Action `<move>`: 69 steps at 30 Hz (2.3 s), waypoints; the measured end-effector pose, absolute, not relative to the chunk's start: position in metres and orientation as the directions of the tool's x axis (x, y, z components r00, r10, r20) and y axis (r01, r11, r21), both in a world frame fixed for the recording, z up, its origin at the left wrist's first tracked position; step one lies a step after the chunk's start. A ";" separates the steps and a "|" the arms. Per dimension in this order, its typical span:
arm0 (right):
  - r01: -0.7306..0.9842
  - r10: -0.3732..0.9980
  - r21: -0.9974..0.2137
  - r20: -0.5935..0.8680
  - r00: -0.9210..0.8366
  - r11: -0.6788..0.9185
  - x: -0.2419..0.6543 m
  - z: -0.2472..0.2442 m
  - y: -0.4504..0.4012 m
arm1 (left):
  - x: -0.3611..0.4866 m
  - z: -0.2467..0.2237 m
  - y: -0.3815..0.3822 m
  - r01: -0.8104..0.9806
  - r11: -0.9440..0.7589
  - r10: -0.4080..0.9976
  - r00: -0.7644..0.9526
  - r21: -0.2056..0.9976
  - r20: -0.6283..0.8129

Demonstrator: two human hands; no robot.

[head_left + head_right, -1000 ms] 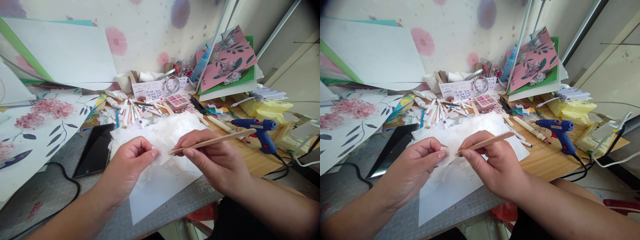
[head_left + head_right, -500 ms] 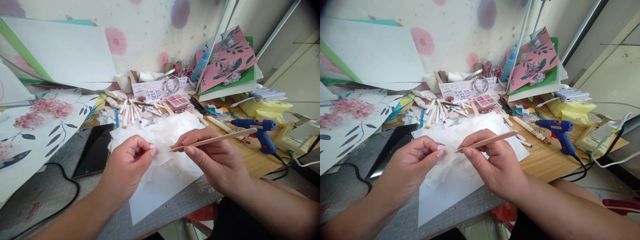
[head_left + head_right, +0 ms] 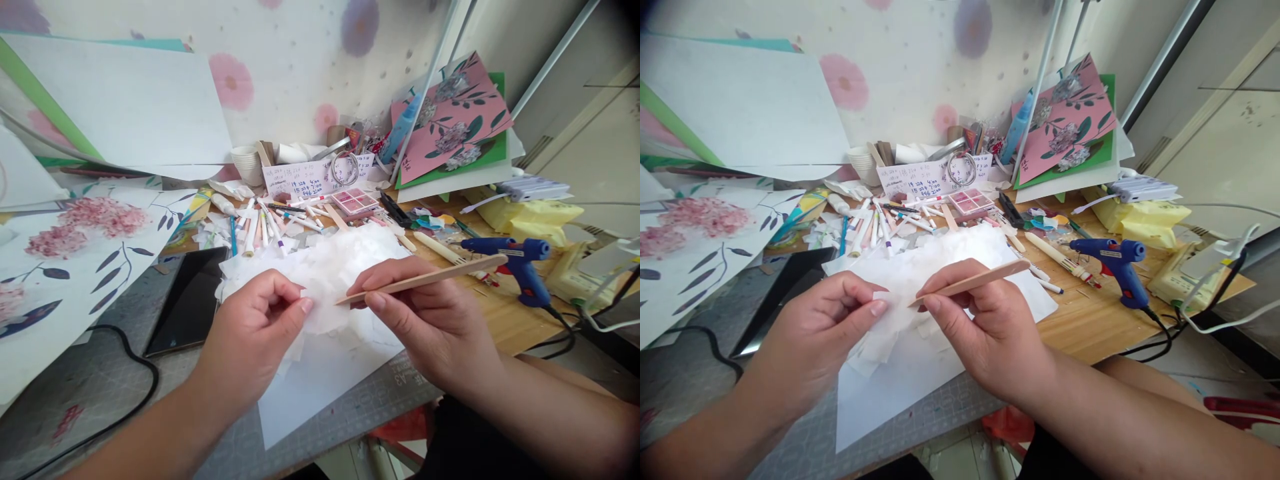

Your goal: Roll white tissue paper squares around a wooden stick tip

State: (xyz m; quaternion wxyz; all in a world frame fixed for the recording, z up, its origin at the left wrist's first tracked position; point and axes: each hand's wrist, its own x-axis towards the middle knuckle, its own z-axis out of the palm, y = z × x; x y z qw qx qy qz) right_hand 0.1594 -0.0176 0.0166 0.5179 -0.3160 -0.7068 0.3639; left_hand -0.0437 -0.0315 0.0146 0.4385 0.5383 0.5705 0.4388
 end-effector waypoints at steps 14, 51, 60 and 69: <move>0.093 0.797 -0.798 0.574 -0.187 0.596 0.165 0.010 -0.016 | -0.044 0.007 -0.021 -0.128 0.152 0.981 -0.100 0.980 -0.165; 0.418 0.755 -0.638 0.610 -0.239 0.647 0.201 0.013 0.013 | -0.081 0.016 0.008 0.855 -0.282 0.932 0.352 0.435 -0.087; 0.357 0.826 -0.750 0.458 -0.329 0.557 0.193 0.016 0.001 | -0.079 0.011 0.010 0.846 -0.317 0.935 0.353 0.430 -0.005; 0.412 0.851 -0.768 0.321 -0.415 0.490 0.176 0.014 -0.007 | -0.106 0.028 0.021 0.941 -0.155 0.987 0.135 0.300 0.086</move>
